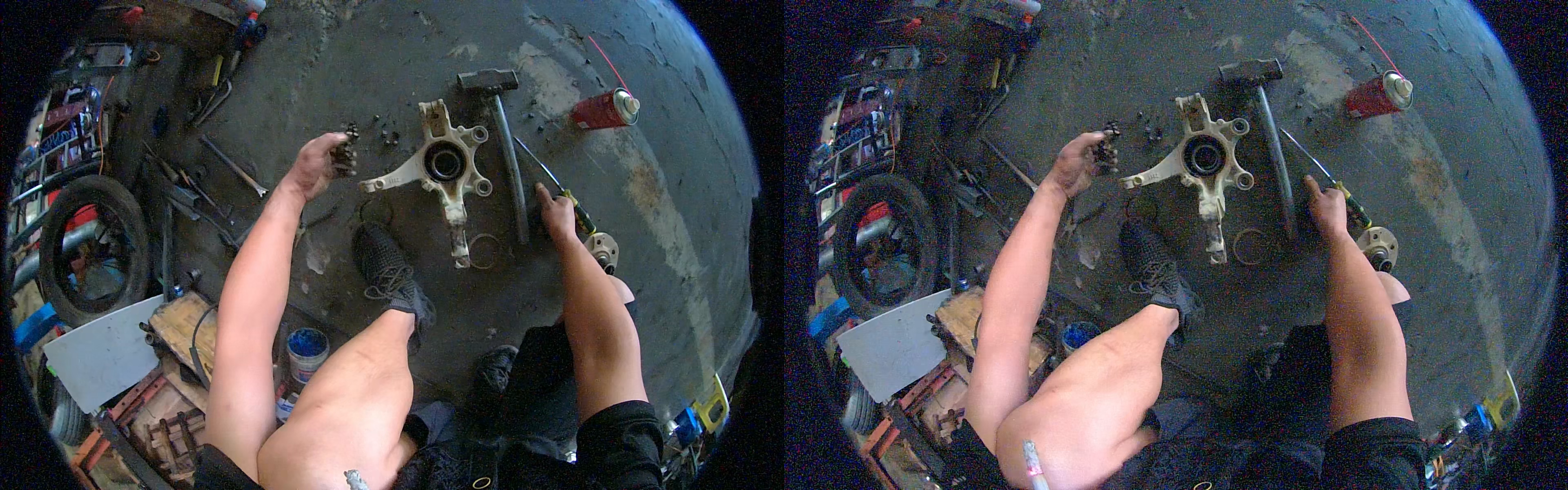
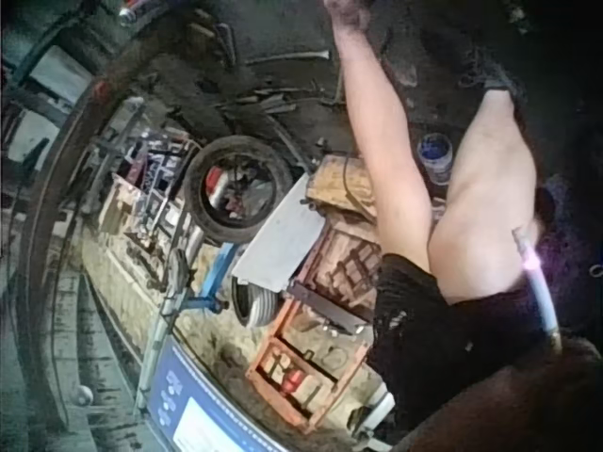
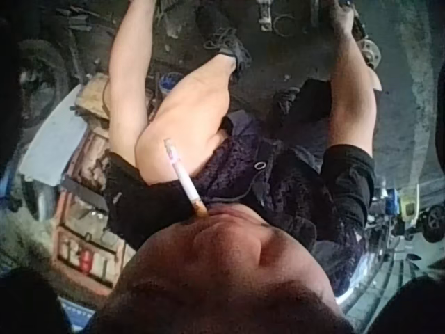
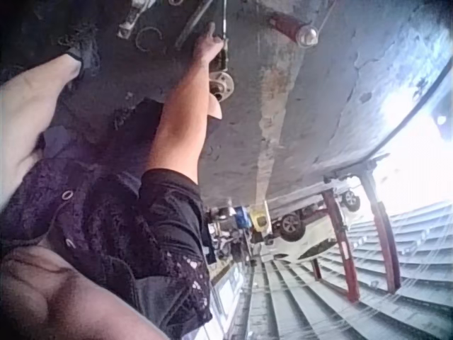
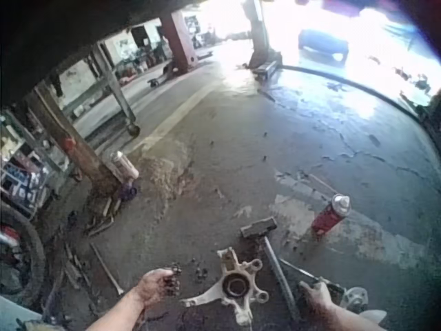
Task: The person is sitting on the floor of a workshop, using a hammer and a screwdriver to disassemble a mechanical part, likely a steering knuckle. They remove a bearing and a retaining ring, then spray the part with a lubricant.
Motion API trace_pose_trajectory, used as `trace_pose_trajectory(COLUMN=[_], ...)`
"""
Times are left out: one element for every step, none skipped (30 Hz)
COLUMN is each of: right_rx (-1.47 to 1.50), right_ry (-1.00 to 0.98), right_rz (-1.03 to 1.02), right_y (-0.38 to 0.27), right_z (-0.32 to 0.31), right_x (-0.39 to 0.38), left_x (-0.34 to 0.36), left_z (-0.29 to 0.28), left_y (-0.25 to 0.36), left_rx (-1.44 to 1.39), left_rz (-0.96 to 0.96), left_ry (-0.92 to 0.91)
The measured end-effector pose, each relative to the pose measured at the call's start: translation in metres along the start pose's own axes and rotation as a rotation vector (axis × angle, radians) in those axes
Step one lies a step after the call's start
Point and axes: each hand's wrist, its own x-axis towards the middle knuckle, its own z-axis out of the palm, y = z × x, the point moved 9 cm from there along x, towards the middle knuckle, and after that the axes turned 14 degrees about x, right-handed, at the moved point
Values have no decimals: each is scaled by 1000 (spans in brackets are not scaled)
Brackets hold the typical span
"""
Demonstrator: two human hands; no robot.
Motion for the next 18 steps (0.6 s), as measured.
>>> trace_pose_trajectory(right_rx=[18, 36, 55, 47, 38, 28, 109, 111, 113, 113, 100, 78, 55, -40, -93, -150, -61, 22], right_ry=[1, 2, 3, 11, 20, 28, 14, -10, -33, -54, -35, -9, 19, -12, 2, 21, 66, 118], right_rz=[25, 49, 74, 75, 74, 73, 67, 98, 129, 160, 147, 141, 137, 132, 81, 33, -46, -117], right_y=[0, -3, -4, -4, -7, -10, -12, -7, 1, 7, 12, 20, 30, 12, -5, -20, -46, -73], right_z=[-1, -2, -2, 0, 0, 0, 0, 1, 2, 3, 4, 3, -4, 8, 12, 13, 15, 12], right_x=[-2, -6, -9, -8, -7, -8, -12, -10, -6, -3, 4, 9, 13, 5, -4, -11, -22, -36], left_x=[-9, -20, -26, -32, -39, -44, -48, -50, -52, -54, -54, -53, -52, -56, -59, -60, -63, -63], left_z=[11, 23, 27, 28, 30, 33, 33, 35, 38, 41, 46, 54, 58, 51, 47, 50, 47, 48], left_y=[3, 10, 14, 17, 24, 31, 35, 40, 44, 47, 52, 51, 50, 45, 41, 37, 34, 31], left_rx=[-225, -449, -492, -501, -511, -522, -533, -547, -563, -559, -557, -562, -564, -558, -554, -534, -506, -483], left_rz=[27, 53, 85, 101, 118, 135, 139, 145, 151, 152, 154, 150, 137, 120, 107, 111, 119, 123], left_ry=[-149, -300, -343, -355, -368, -380, -376, -375, -375, -375, -377, -389, -371, -327, -292, -296, -287, -288])
